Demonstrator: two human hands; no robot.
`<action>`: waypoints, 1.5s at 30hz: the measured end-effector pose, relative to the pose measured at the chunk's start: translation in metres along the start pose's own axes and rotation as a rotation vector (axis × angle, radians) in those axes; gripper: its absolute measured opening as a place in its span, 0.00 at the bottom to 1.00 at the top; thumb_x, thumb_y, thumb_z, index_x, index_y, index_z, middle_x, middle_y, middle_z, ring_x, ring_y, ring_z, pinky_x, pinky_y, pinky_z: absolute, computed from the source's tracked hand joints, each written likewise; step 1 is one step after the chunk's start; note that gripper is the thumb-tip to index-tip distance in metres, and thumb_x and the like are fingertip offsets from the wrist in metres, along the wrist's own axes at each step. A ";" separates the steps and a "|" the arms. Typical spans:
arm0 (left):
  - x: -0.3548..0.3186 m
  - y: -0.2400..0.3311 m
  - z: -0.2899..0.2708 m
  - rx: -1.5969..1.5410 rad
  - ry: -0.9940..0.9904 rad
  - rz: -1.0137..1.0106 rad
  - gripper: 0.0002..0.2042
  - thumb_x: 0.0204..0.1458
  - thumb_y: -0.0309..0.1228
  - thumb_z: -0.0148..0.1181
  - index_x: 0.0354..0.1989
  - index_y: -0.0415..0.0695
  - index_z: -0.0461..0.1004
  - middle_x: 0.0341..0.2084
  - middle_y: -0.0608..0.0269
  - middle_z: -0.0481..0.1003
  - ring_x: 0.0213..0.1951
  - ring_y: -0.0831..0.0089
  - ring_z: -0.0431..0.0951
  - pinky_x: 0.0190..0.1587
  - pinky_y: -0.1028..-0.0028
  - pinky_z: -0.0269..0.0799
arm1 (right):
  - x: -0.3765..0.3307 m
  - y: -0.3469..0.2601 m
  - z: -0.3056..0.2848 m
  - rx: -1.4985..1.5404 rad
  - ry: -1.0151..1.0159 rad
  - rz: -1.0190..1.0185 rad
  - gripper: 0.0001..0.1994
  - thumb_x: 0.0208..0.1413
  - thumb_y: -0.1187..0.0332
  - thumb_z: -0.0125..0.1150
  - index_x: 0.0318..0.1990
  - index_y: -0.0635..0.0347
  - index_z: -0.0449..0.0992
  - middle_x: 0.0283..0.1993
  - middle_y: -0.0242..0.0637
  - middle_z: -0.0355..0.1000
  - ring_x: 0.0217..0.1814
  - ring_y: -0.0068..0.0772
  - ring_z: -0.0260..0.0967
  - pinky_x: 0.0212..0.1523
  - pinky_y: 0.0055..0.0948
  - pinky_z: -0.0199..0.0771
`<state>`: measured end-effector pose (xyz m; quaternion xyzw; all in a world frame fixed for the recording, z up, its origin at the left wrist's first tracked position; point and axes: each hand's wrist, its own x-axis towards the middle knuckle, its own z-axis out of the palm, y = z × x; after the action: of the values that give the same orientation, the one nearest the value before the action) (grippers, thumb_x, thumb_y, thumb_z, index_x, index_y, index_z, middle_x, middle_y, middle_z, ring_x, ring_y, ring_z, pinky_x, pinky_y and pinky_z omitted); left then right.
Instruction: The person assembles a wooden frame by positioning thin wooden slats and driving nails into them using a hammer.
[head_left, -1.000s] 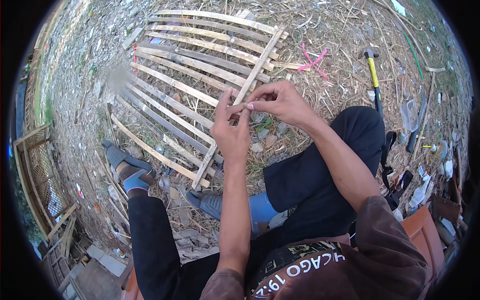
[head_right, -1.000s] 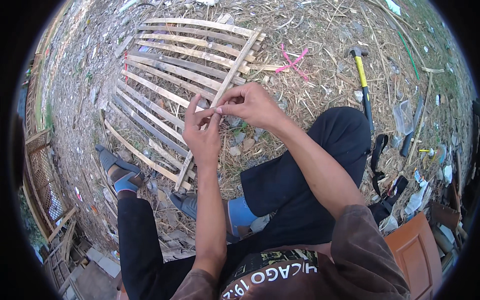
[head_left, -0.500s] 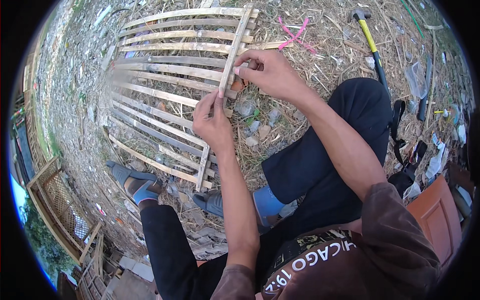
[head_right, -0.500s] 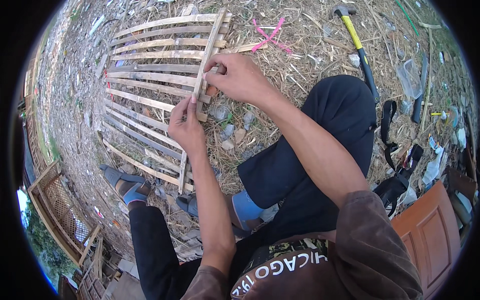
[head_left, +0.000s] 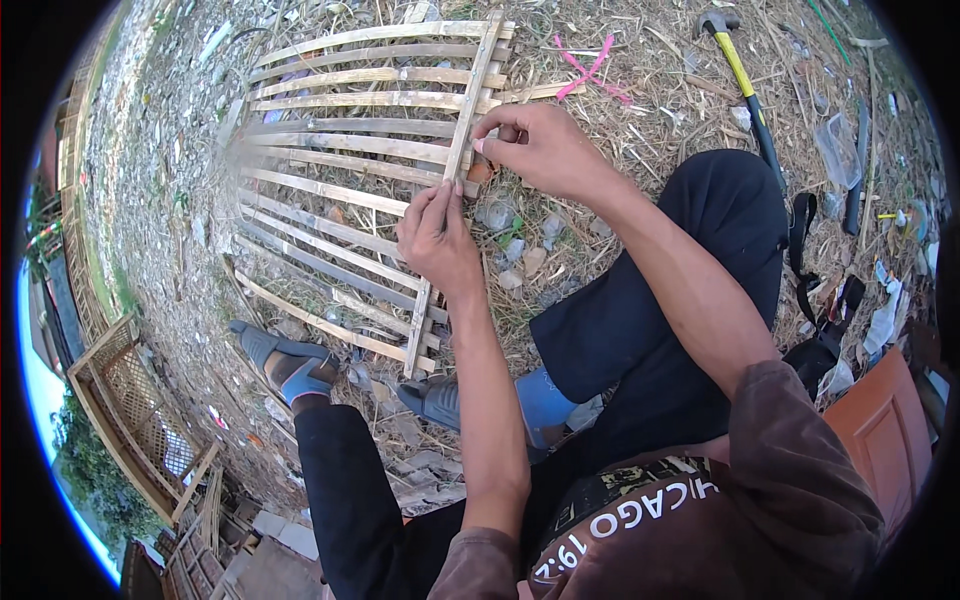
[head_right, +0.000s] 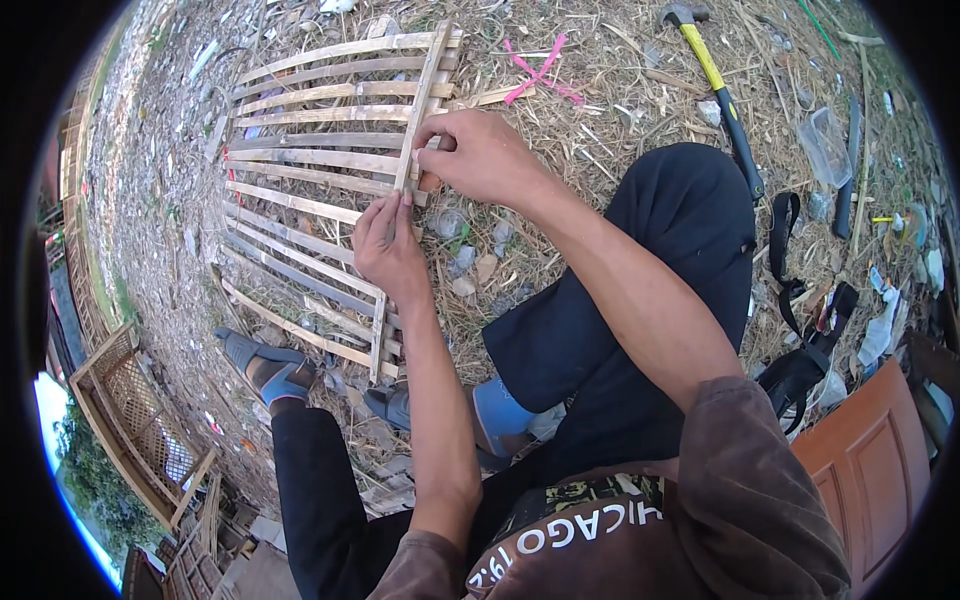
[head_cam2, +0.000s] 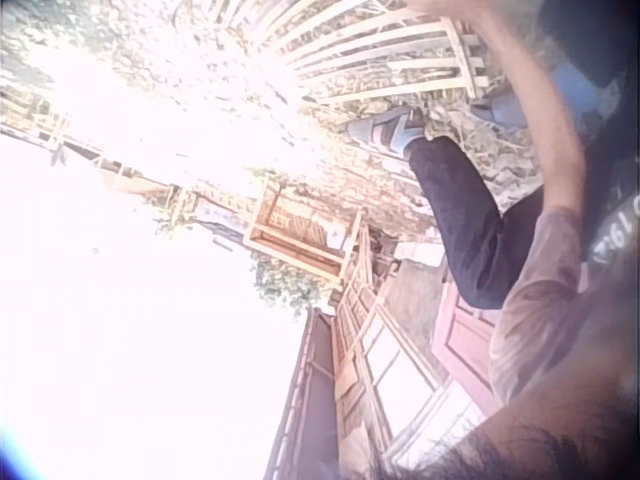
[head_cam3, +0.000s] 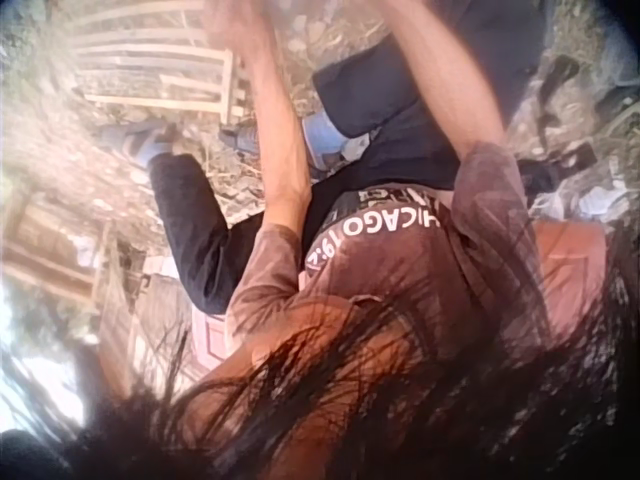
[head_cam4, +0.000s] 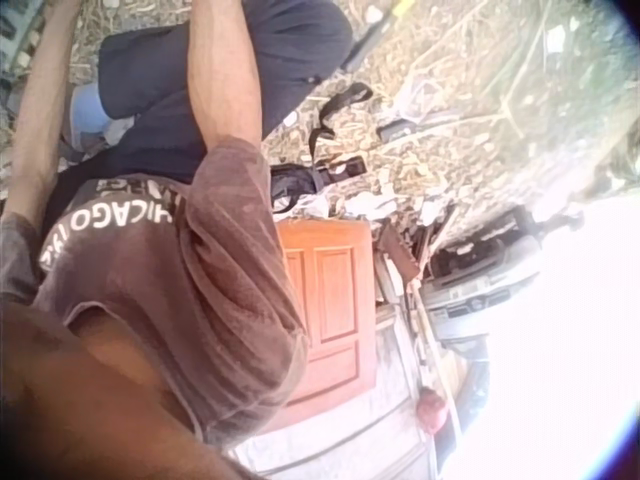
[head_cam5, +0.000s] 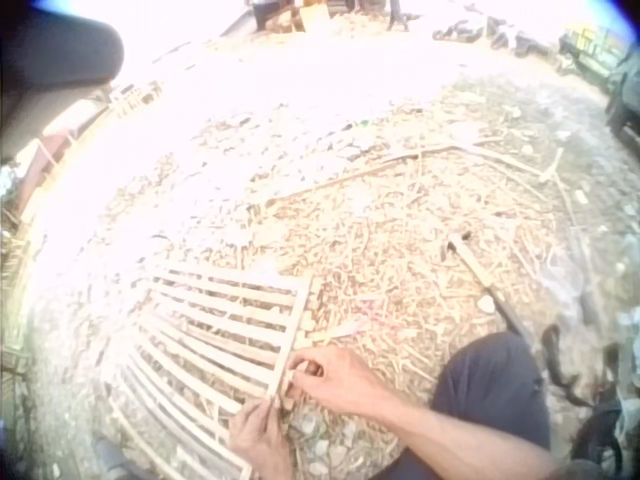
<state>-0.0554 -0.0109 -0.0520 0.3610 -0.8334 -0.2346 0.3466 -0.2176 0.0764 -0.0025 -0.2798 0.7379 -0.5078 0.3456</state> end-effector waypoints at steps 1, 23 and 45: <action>-0.001 0.000 0.001 0.002 0.001 0.002 0.07 0.49 0.26 0.70 0.37 0.46 0.86 0.32 0.64 0.81 0.32 0.67 0.76 0.38 0.68 0.68 | 0.000 0.000 0.000 -0.005 -0.013 0.002 0.12 0.54 0.67 0.62 0.44 0.62 0.82 0.20 0.29 0.69 0.21 0.18 0.62 0.24 0.25 0.61; 0.010 0.004 0.007 -0.195 -0.116 -0.290 0.08 0.56 0.29 0.66 0.41 0.41 0.84 0.31 0.58 0.82 0.32 0.70 0.76 0.36 0.71 0.71 | -0.124 0.085 -0.245 -1.039 0.471 0.378 0.22 0.51 0.55 0.65 0.46 0.62 0.72 0.38 0.50 0.77 0.40 0.54 0.77 0.42 0.46 0.75; 0.022 -0.007 -0.009 -0.589 -0.167 -0.482 0.09 0.54 0.24 0.66 0.42 0.34 0.82 0.31 0.60 0.82 0.33 0.79 0.78 0.38 0.79 0.73 | -0.112 -0.031 -0.148 -0.111 0.263 0.216 0.08 0.63 0.67 0.56 0.42 0.62 0.70 0.29 0.31 0.69 0.29 0.21 0.66 0.32 0.25 0.68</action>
<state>-0.0573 -0.0332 -0.0415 0.4112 -0.6470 -0.5671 0.3012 -0.2655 0.2344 0.0884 -0.1489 0.8294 -0.4583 0.2826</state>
